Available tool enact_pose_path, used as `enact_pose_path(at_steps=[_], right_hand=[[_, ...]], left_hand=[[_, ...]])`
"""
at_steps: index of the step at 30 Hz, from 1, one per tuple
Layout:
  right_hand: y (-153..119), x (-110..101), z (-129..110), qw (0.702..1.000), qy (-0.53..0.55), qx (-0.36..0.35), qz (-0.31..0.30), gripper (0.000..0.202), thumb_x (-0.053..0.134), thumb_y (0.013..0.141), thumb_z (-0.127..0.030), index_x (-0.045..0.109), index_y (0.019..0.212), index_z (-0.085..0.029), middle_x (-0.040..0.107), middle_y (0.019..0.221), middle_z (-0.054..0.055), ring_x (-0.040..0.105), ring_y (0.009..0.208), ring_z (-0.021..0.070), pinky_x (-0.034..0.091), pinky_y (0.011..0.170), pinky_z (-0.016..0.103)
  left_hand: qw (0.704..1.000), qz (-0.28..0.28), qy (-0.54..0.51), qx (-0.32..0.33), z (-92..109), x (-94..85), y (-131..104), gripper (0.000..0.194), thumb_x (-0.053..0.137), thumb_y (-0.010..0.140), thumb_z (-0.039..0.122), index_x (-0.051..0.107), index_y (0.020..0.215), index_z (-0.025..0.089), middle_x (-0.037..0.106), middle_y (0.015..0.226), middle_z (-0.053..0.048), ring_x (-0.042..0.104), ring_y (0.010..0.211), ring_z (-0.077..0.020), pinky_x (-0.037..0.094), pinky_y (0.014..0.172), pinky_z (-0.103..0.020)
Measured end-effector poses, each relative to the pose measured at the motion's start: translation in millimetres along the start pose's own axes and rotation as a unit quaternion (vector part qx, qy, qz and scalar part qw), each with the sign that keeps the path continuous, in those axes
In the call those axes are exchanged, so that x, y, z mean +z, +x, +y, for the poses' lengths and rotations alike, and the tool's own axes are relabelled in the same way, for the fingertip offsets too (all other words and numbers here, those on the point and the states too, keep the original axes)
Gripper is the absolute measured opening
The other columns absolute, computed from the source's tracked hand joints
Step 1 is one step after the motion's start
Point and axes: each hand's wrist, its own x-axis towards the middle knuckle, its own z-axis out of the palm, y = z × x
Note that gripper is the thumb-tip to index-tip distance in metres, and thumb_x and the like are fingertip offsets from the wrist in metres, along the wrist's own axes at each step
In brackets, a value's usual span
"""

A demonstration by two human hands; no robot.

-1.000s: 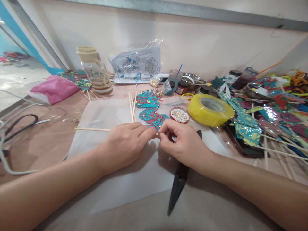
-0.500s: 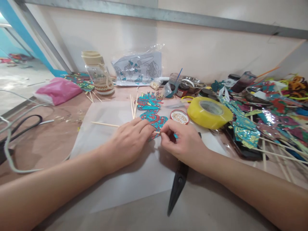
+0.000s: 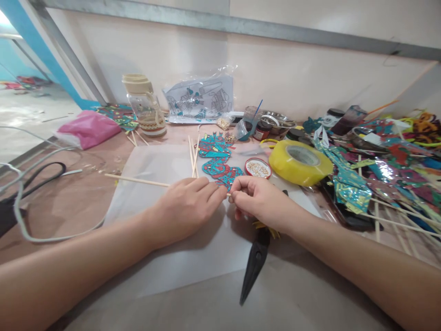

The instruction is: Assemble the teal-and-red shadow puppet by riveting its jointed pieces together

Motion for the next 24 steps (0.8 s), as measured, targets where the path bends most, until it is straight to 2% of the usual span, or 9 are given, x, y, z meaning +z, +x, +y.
enact_pose_path(at_steps=[4, 8, 10, 13, 16, 20, 24], right_hand=[[-2.0, -1.7, 0.7, 0.999, -0.010, -0.031, 0.008, 0.006, 0.048, 0.078, -0.020, 0.049, 0.072, -0.020, 0.054, 0.055, -0.005, 0.045, 0.049, 0.0087, 0.032, 0.045, 0.020], [-1.4, -5.6, -1.1, 0.997, -0.017, -0.069, -0.009, 0.022, 0.042, 0.089, -0.032, 0.049, 0.072, -0.020, 0.052, 0.056, -0.004, 0.046, 0.051, 0.0092, 0.035, 0.049, 0.022], [0.0, -7.0, -1.0, 0.995, -0.027, -0.100, 0.015, 0.027, 0.041, 0.091, -0.036, 0.051, 0.074, -0.019, 0.051, 0.057, -0.004, 0.046, 0.052, 0.0092, 0.035, 0.050, 0.022], [1.2, -6.0, 1.7, 0.981, -0.050, -0.167, 0.091, 0.017, 0.046, 0.089, -0.031, 0.055, 0.082, -0.018, 0.052, 0.063, -0.004, 0.048, 0.057, 0.0093, 0.037, 0.052, 0.021], [0.4, -2.6, 4.9, 0.957, -0.117, -0.227, 0.140, 0.008, 0.051, 0.086, -0.024, 0.058, 0.086, -0.019, 0.058, 0.069, -0.003, 0.052, 0.062, 0.0099, 0.040, 0.057, 0.021], [-2.8, -0.4, 6.3, 0.930, -0.194, -0.268, 0.159, 0.005, 0.053, 0.085, -0.020, 0.058, 0.085, -0.020, 0.058, 0.066, -0.003, 0.051, 0.059, 0.0097, 0.039, 0.056, 0.021], [-3.7, -0.6, 7.3, 0.916, -0.237, -0.283, 0.159, 0.006, 0.053, 0.083, -0.017, 0.058, 0.085, -0.020, 0.058, 0.067, -0.003, 0.051, 0.059, 0.0101, 0.039, 0.057, 0.021]], left_hand=[[1.000, -0.005, -0.019, -0.018, -1.4, 2.0, -0.3, 0.021, 0.040, 0.094, 0.014, 0.061, 0.098, 0.015, 0.066, 0.078, -0.002, 0.058, 0.068, -0.0197, 0.044, 0.057, -0.032], [0.997, 0.009, -0.060, -0.056, -4.8, 7.8, -3.0, 0.022, 0.038, 0.095, 0.015, 0.060, 0.097, 0.016, 0.066, 0.077, -0.001, 0.060, 0.068, -0.0187, 0.045, 0.061, -0.031], [0.992, 0.011, -0.085, -0.089, -6.1, 10.8, -3.1, 0.023, 0.037, 0.097, 0.018, 0.060, 0.097, 0.017, 0.067, 0.075, -0.001, 0.061, 0.067, -0.0177, 0.045, 0.062, -0.030], [0.985, 0.005, -0.109, -0.137, -6.7, 13.4, -1.7, 0.028, 0.033, 0.100, 0.027, 0.059, 0.096, 0.016, 0.067, 0.073, -0.002, 0.063, 0.066, -0.0176, 0.044, 0.060, -0.028], [0.981, -0.002, -0.120, -0.150, -6.0, 13.6, -1.0, 0.034, 0.030, 0.101, 0.030, 0.059, 0.090, 0.016, 0.066, 0.069, -0.002, 0.063, 0.063, -0.0184, 0.043, 0.057, -0.029], [0.978, -0.033, -0.150, -0.140, -5.2, 12.7, -2.0, 0.034, 0.029, 0.101, 0.028, 0.060, 0.093, 0.016, 0.066, 0.070, -0.003, 0.063, 0.064, -0.0192, 0.044, 0.057, -0.029], [0.973, -0.062, -0.173, -0.140, -4.2, 13.0, -2.3, 0.036, 0.028, 0.101, 0.029, 0.059, 0.090, 0.016, 0.066, 0.070, -0.004, 0.064, 0.064, -0.0186, 0.043, 0.057, -0.028]])
